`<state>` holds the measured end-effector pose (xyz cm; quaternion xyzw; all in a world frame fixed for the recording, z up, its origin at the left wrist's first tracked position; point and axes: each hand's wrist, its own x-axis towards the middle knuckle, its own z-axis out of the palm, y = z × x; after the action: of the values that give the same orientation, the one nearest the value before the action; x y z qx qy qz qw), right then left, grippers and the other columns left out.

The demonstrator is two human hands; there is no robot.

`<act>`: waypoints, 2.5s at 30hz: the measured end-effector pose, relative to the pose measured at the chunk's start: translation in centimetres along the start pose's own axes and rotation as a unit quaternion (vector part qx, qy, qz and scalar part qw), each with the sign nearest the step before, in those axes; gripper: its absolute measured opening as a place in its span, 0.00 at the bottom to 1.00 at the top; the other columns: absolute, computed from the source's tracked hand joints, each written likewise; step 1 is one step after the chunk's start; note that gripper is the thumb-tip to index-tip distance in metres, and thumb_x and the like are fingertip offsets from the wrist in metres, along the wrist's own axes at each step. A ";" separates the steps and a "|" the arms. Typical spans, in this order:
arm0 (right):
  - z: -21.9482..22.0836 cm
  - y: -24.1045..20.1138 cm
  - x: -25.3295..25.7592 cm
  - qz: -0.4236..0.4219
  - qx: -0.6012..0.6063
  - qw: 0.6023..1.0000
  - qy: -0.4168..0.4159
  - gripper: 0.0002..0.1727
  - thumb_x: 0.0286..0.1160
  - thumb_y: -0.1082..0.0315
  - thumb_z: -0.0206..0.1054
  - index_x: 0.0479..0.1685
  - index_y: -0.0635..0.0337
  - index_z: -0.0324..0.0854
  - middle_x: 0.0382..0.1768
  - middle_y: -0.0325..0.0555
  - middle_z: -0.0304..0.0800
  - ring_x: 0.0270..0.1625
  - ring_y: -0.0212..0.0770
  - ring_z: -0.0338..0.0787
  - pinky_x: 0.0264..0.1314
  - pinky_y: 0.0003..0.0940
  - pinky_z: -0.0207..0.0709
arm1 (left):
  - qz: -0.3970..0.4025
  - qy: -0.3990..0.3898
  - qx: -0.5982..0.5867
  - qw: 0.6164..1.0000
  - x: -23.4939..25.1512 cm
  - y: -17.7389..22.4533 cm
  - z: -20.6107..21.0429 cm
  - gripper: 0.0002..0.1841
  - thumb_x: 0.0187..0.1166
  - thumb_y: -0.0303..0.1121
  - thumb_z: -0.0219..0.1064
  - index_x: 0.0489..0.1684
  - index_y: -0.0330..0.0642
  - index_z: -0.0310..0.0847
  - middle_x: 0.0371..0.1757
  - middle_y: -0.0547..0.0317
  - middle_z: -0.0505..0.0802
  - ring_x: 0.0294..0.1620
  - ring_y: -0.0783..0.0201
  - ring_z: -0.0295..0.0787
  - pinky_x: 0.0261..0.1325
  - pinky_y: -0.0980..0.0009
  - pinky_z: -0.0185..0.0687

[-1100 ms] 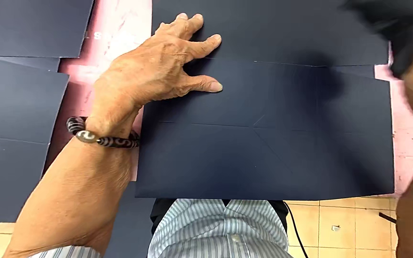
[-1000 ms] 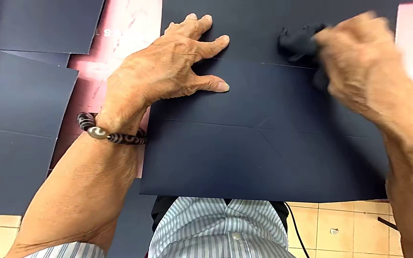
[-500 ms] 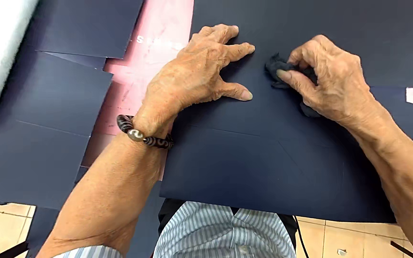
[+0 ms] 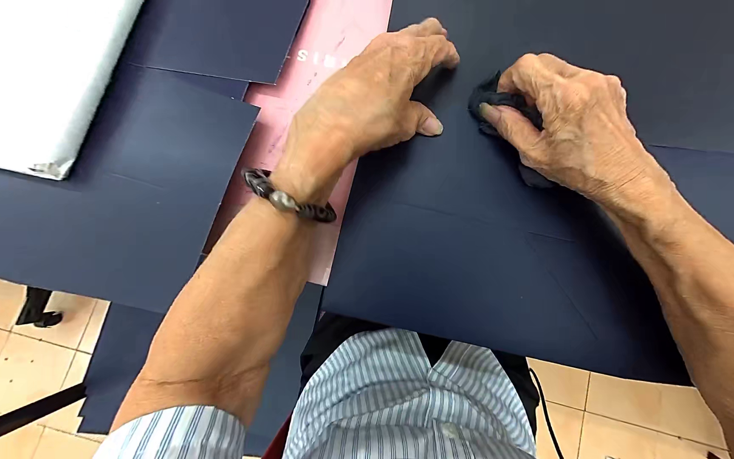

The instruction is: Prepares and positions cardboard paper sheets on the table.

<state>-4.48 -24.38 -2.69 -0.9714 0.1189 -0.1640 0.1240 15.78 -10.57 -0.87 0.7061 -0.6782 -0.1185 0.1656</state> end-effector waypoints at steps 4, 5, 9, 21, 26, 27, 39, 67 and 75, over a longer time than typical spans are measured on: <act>-0.1 0.0 0.0 0.014 -0.016 1.000 -0.002 0.20 0.87 0.55 0.57 0.55 0.66 0.79 0.37 0.61 0.87 0.36 0.61 0.87 0.34 0.58 0.71 | -0.071 0.044 0.073 0.994 -3.2 0.3 -0.1 0.33 0.75 0.58 0.69 0.70 0.43 0.82 0.71 0.47 0.87 0.76 0.41 0.79 0.71 0.36 0.70; -0.2 0.0 -0.1 0.019 -0.017 1.000 -0.002 0.22 0.87 0.54 0.57 0.58 0.67 0.79 0.38 0.61 0.87 0.37 0.62 0.88 0.35 0.59 0.72 | -0.083 0.021 0.068 0.994 -3.9 0.1 -0.3 0.37 0.74 0.63 0.67 0.78 0.47 0.79 0.80 0.52 0.82 0.82 0.43 0.74 0.76 0.35 0.65; -0.3 -0.1 -0.1 0.025 -0.013 1.000 -0.007 0.23 0.87 0.53 0.56 0.62 0.66 0.78 0.42 0.63 0.88 0.41 0.62 0.88 0.38 0.60 0.72 | -0.094 -0.010 0.043 0.995 -4.4 -0.5 0.2 0.42 0.74 0.69 0.61 0.87 0.56 0.71 0.90 0.60 0.71 0.93 0.45 0.57 0.83 0.30 0.48; 1.0 -1.9 2.1 0.025 0.014 1.000 -0.009 0.20 0.85 0.54 0.59 0.52 0.65 0.81 0.43 0.61 0.86 0.44 0.62 0.86 0.39 0.61 0.69 | -0.167 0.106 -0.058 0.979 -4.2 -0.3 1.4 0.68 0.58 0.63 0.80 0.98 0.52 0.32 0.86 0.62 0.77 0.93 0.47 0.57 0.87 0.26 0.35; 3.2 -4.7 4.7 -0.002 0.050 0.999 0.006 0.19 0.84 0.57 0.60 0.57 0.63 0.85 0.51 0.60 0.90 0.51 0.60 0.90 0.48 0.62 0.76 | -0.162 0.100 -0.089 0.978 -4.2 -0.7 1.7 0.72 0.57 0.62 0.82 0.97 0.45 0.27 0.86 0.61 0.77 0.91 0.56 0.63 0.89 0.28 0.28; 3.7 -5.3 5.5 -0.003 0.054 0.999 0.007 0.18 0.83 0.57 0.59 0.56 0.62 0.85 0.51 0.59 0.90 0.52 0.59 0.90 0.49 0.61 0.75 | -0.158 0.104 -0.093 0.977 -4.1 -0.9 1.8 0.72 0.56 0.60 0.83 0.97 0.43 0.26 0.88 0.60 0.74 0.92 0.55 0.60 0.89 0.28 0.27; 3.6 -7.5 6.8 0.073 0.024 0.997 -0.017 0.19 0.81 0.59 0.60 0.58 0.60 0.87 0.58 0.59 0.89 0.60 0.61 0.88 0.54 0.67 0.73 | -0.139 0.069 -0.097 0.983 -4.1 -1.3 1.1 0.61 0.68 0.49 0.79 0.97 0.41 0.32 0.91 0.55 0.69 0.94 0.52 0.55 0.86 0.25 0.25; -0.6 0.0 -4.3 0.169 -0.007 0.984 0.063 0.22 0.85 0.53 0.58 0.60 0.62 0.85 0.56 0.64 0.83 0.57 0.64 0.85 0.52 0.67 0.71 | -0.213 0.158 -0.036 0.964 -5.9 -0.7 1.6 0.62 0.63 0.63 0.77 0.98 0.58 0.38 0.97 0.52 0.54 0.96 0.34 0.31 0.81 0.19 0.34; -0.4 -0.2 -3.5 0.142 0.001 0.987 0.071 0.20 0.83 0.60 0.60 0.55 0.70 0.85 0.56 0.68 0.83 0.58 0.64 0.86 0.57 0.62 0.74 | -0.106 0.088 -0.032 0.990 -5.4 -0.5 2.1 0.49 0.84 0.49 0.62 0.98 0.52 0.26 0.93 0.60 0.65 0.96 0.42 0.45 0.80 0.16 0.29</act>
<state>-7.84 -23.27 -3.26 -0.9302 0.2641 -0.2138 0.1386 15.16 -5.32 -3.36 0.7758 -0.5785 -0.0947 0.2336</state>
